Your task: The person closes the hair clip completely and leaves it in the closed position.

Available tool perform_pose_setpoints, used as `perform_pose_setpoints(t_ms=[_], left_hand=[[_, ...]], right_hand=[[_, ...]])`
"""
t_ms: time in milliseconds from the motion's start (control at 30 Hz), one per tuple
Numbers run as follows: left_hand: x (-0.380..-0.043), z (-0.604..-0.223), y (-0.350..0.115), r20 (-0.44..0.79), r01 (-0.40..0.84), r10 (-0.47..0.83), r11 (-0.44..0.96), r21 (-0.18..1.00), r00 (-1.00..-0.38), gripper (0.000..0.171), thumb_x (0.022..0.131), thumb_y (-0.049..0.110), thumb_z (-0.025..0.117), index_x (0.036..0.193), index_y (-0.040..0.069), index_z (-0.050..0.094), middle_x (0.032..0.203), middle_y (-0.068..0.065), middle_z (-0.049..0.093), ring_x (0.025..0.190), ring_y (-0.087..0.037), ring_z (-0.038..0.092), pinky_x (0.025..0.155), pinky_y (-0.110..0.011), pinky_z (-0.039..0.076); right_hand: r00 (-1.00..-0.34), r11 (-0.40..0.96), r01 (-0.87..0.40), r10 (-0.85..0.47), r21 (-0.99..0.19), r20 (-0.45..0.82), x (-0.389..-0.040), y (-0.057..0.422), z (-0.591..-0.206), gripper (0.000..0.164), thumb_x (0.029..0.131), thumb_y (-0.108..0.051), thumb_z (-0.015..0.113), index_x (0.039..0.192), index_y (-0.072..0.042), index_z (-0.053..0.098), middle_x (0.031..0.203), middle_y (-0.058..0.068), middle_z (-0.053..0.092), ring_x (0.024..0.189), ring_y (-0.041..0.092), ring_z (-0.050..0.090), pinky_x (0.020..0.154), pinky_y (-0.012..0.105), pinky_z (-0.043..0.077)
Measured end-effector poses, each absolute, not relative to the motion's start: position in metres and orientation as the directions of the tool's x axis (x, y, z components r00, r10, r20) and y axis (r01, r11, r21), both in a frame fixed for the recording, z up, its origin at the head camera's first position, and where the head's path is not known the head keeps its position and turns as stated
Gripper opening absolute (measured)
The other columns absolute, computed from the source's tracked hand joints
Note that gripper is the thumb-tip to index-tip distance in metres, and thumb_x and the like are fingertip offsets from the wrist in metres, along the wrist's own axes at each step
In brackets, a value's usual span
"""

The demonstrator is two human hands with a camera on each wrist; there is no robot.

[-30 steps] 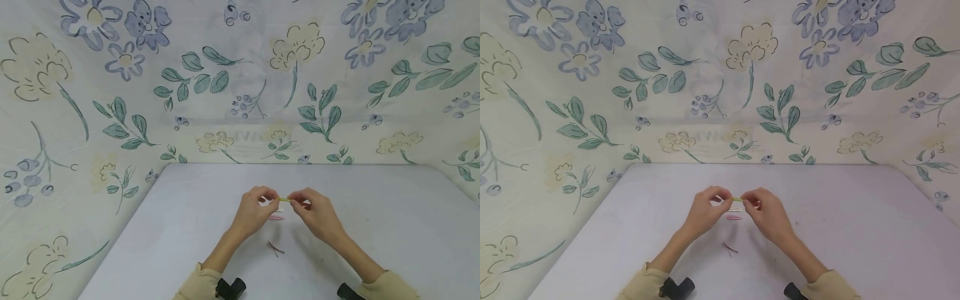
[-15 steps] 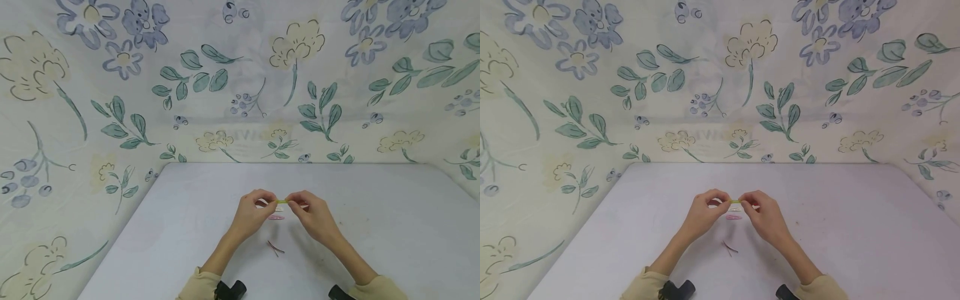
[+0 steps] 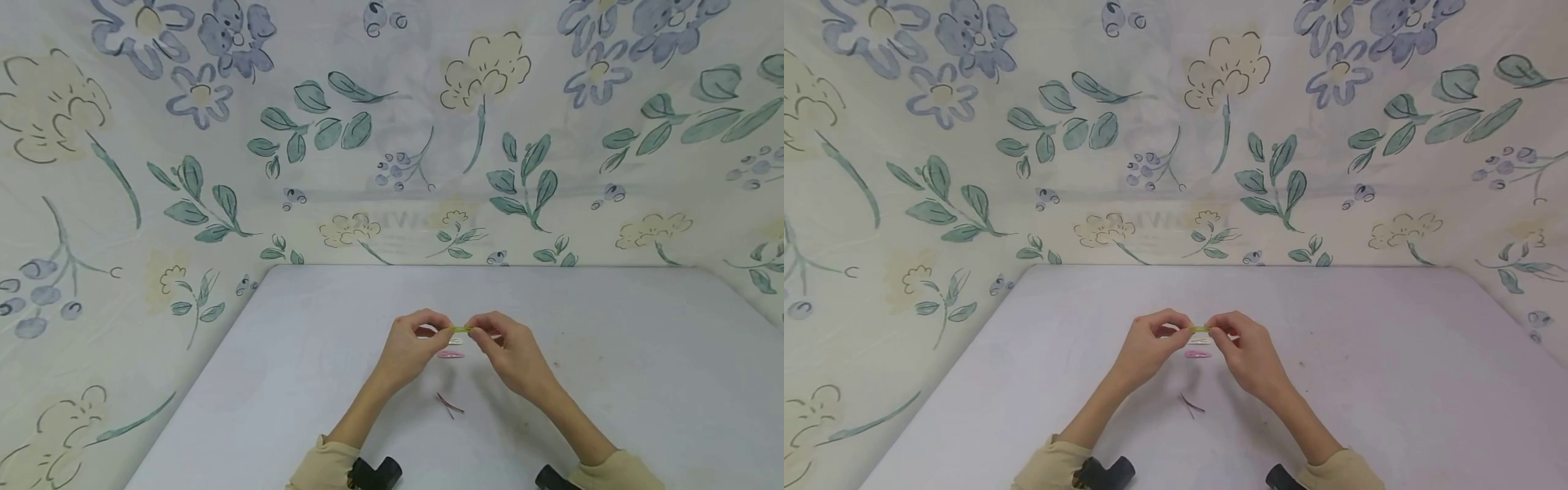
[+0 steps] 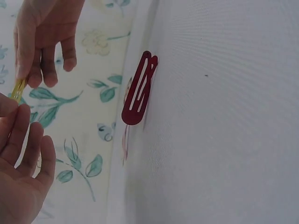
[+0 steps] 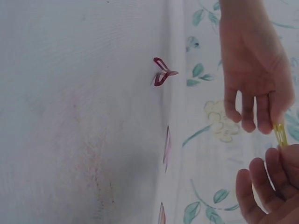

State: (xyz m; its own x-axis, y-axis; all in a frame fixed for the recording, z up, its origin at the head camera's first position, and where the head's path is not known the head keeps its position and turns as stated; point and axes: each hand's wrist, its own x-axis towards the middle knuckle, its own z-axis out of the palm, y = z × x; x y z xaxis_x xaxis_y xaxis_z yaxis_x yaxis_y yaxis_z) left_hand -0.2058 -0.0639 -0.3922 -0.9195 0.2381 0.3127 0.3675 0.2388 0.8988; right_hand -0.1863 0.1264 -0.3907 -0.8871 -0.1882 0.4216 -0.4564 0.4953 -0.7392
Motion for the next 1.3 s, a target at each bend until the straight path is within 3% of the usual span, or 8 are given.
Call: perform_pose_setpoints(t_ms=[133,400,967,1300], left_hand=[[-0.205,-0.392,-0.065,0.296,0.354,0.251,0.229,0.907,-0.922,0.007,0.089,0.011,0.068,0.091,0.008,0.074,0.09,-0.003,0.07,0.091,-0.014,0.061,0.086,-0.034,0.051],[-0.203,-0.389,-0.067,0.234,0.289,0.27,0.187,0.939,-0.934,0.011,0.09,0.012,0.068,0.094,0.004,0.073,0.095,-0.008,0.069,0.082,-0.022,0.067,0.074,-0.028,0.051],[-0.203,-0.391,-0.07,0.172,0.231,0.317,0.157,0.96,-0.933,0.015,0.091,0.015,0.067,0.097,0.002,0.073,0.097,-0.006,0.07,0.085,-0.016,0.065,0.079,-0.029,0.051],[-0.201,-0.388,-0.067,0.191,0.251,0.302,0.174,0.952,-0.934,0.014,0.091,0.015,0.067,0.096,0.004,0.073,0.094,-0.006,0.07,0.088,-0.015,0.061,0.081,-0.03,0.05]], right_hand=[[-0.893,0.468,-0.448,-0.195,-0.762,0.406,-0.185,0.127,-0.39,0.01,0.094,-0.005,0.065,0.104,-0.007,0.068,0.094,0.005,0.069,0.08,0.015,0.061,0.071,0.025,0.054],[-0.913,0.412,-0.406,-0.211,-0.816,0.348,-0.184,0.128,-0.389,0.01,0.096,-0.005,0.062,0.105,-0.005,0.068,0.097,0.009,0.07,0.083,0.026,0.064,0.072,0.026,0.055],[-0.907,0.292,-0.347,-0.347,-0.891,0.24,-0.188,0.137,-0.389,0.015,0.1,-0.008,0.055,0.106,0.003,0.063,0.098,0.02,0.065,0.089,0.037,0.064,0.078,0.025,0.055],[-0.923,0.259,-0.315,-0.309,-0.913,0.23,-0.189,0.134,-0.389,0.016,0.1,-0.008,0.055,0.105,0.004,0.064,0.096,0.02,0.064,0.092,0.037,0.061,0.078,0.026,0.055]])
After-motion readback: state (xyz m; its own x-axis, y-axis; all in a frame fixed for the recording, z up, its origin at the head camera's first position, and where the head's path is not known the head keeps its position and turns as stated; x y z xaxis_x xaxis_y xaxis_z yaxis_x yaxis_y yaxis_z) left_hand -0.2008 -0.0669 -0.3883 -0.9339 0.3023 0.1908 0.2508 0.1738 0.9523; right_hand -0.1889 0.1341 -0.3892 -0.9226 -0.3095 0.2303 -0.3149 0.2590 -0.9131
